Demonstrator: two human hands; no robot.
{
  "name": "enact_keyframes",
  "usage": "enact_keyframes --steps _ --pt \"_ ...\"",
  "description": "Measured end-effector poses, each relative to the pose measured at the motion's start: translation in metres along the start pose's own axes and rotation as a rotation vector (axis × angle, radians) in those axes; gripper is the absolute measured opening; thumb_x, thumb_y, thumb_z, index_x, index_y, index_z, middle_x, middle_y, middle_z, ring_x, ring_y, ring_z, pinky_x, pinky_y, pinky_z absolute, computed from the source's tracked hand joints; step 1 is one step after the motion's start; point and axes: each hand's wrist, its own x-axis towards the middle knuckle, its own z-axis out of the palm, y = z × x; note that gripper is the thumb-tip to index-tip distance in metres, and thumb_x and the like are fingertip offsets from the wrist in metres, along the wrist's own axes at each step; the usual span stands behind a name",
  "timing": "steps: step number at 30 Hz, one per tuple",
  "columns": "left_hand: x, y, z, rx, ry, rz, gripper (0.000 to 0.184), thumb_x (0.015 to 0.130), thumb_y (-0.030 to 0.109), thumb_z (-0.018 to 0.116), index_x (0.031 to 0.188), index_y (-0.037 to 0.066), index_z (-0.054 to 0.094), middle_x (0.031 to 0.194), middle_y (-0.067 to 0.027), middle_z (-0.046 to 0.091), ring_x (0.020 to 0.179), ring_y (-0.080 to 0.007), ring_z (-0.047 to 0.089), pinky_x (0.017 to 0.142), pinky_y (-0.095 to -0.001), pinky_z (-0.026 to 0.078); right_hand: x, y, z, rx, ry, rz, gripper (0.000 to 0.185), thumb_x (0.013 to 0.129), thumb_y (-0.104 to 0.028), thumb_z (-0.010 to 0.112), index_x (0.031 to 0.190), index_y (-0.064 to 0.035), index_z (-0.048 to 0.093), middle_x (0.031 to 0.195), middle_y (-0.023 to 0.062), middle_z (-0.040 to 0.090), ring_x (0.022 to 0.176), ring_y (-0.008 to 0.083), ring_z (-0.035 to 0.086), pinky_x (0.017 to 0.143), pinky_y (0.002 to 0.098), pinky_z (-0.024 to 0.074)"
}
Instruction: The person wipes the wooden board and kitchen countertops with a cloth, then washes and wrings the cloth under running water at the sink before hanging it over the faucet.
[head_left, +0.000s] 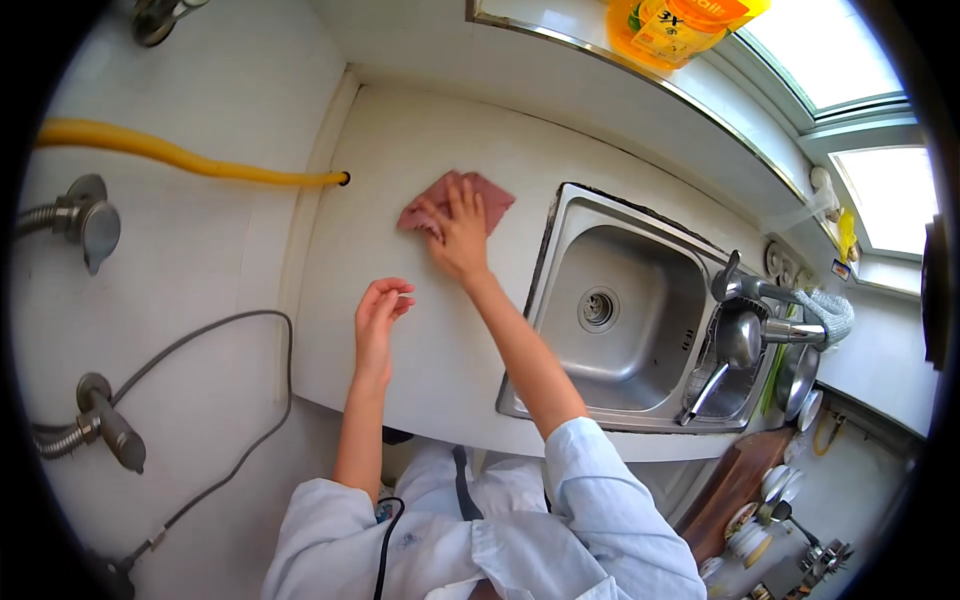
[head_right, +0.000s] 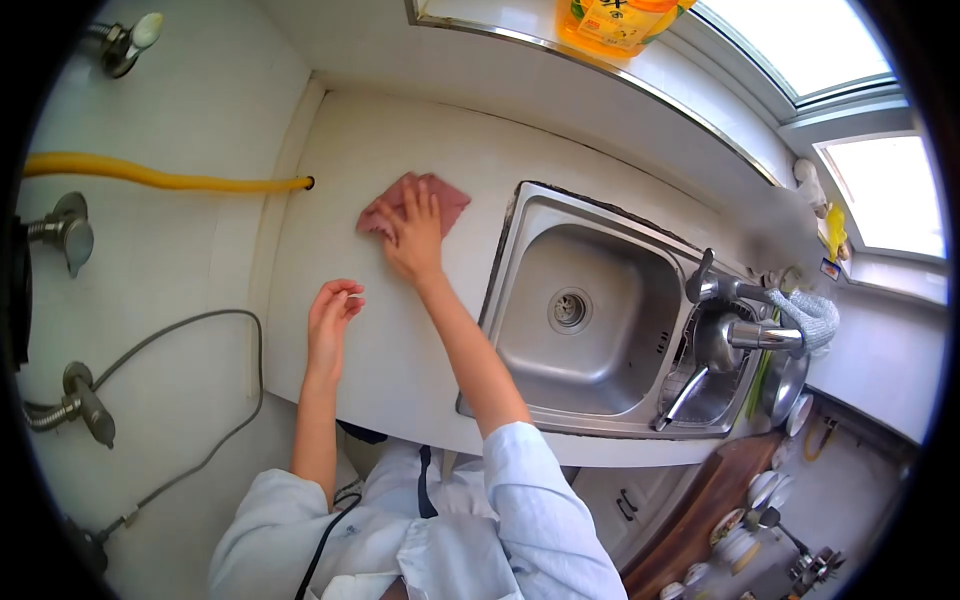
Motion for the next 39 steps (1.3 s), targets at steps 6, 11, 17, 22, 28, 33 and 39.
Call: enact_keyframes --steps 6,11,17,22,28,33,39 --pt "-0.028 -0.012 -0.009 -0.051 0.019 0.016 0.017 0.089 0.014 0.044 0.101 0.005 0.054 0.097 -0.0047 0.059 0.083 -0.0092 0.054 0.08 -0.025 0.041 -0.096 -0.071 0.015 0.165 -0.245 -0.102 0.042 0.064 -0.011 0.06 0.105 -0.0124 0.06 0.136 0.0146 0.034 0.13 0.0344 0.023 0.105 0.0481 0.0171" --pt "-0.045 -0.005 -0.014 -0.089 0.06 -0.012 0.017 0.089 0.013 0.044 0.1 0.004 0.053 0.095 -0.0041 0.058 0.083 -0.0092 0.054 0.078 -0.024 0.042 -0.151 -0.089 0.015 0.307 -0.357 -0.162 0.036 0.066 -0.008 0.058 0.102 -0.0085 0.06 0.115 0.0125 0.052 0.119 0.0316 0.039 0.098 0.0451 0.0311" --pt "-0.049 0.005 -0.045 -0.107 0.167 0.012 0.017 0.088 0.014 0.045 0.099 0.005 0.053 0.095 -0.0041 0.057 0.083 -0.0105 0.054 0.078 -0.0264 0.042 -0.129 -0.082 -0.005 1.282 -0.033 1.107 0.021 0.085 -0.01 0.05 0.104 -0.0042 0.056 0.085 0.0072 0.06 0.072 0.0129 0.057 0.064 0.0287 0.0497" --pt "-0.039 0.003 -0.054 -0.075 0.195 0.006 0.018 0.088 0.016 0.046 0.1 0.006 0.054 0.094 -0.0041 0.058 0.082 -0.0105 0.054 0.077 -0.0255 0.042 -0.054 -0.02 -0.077 1.732 0.361 0.948 0.026 0.083 -0.022 0.057 0.104 -0.0069 0.053 0.093 0.0073 0.06 0.081 0.0196 0.058 0.071 0.0321 0.049" --pt "-0.001 -0.023 -0.023 0.083 -0.117 -0.092 0.019 0.088 0.017 0.045 0.1 0.006 0.056 0.097 -0.0047 0.061 0.085 -0.012 0.056 0.077 -0.0251 0.041 0.05 0.069 -0.069 0.031 0.33 0.101 0.033 0.078 -0.016 0.056 0.111 -0.0145 0.058 0.119 0.0124 0.049 0.109 0.0287 0.045 0.09 0.043 0.0366" --pt "0.002 0.0 -0.012 0.079 -0.091 0.038 0.018 0.089 0.013 0.044 0.1 0.003 0.055 0.096 -0.0064 0.06 0.085 -0.0128 0.055 0.08 -0.0271 0.041 0.085 0.039 -0.029 -0.119 -0.081 0.044 0.044 0.068 -0.015 0.058 0.11 -0.0292 0.06 0.13 0.0107 0.039 0.123 0.032 0.029 0.089 0.0545 0.0256" --pt "-0.016 0.031 -0.01 0.005 0.012 0.085 0.02 0.088 0.016 0.044 0.099 0.004 0.055 0.094 -0.0062 0.06 0.087 -0.0125 0.054 0.082 -0.0271 0.04 -0.073 -0.079 0.077 0.005 -0.28 -0.295 0.043 0.079 -0.025 0.046 0.118 -0.0078 0.048 0.129 0.0152 0.037 0.125 0.0349 0.028 0.1 0.0547 0.0185"
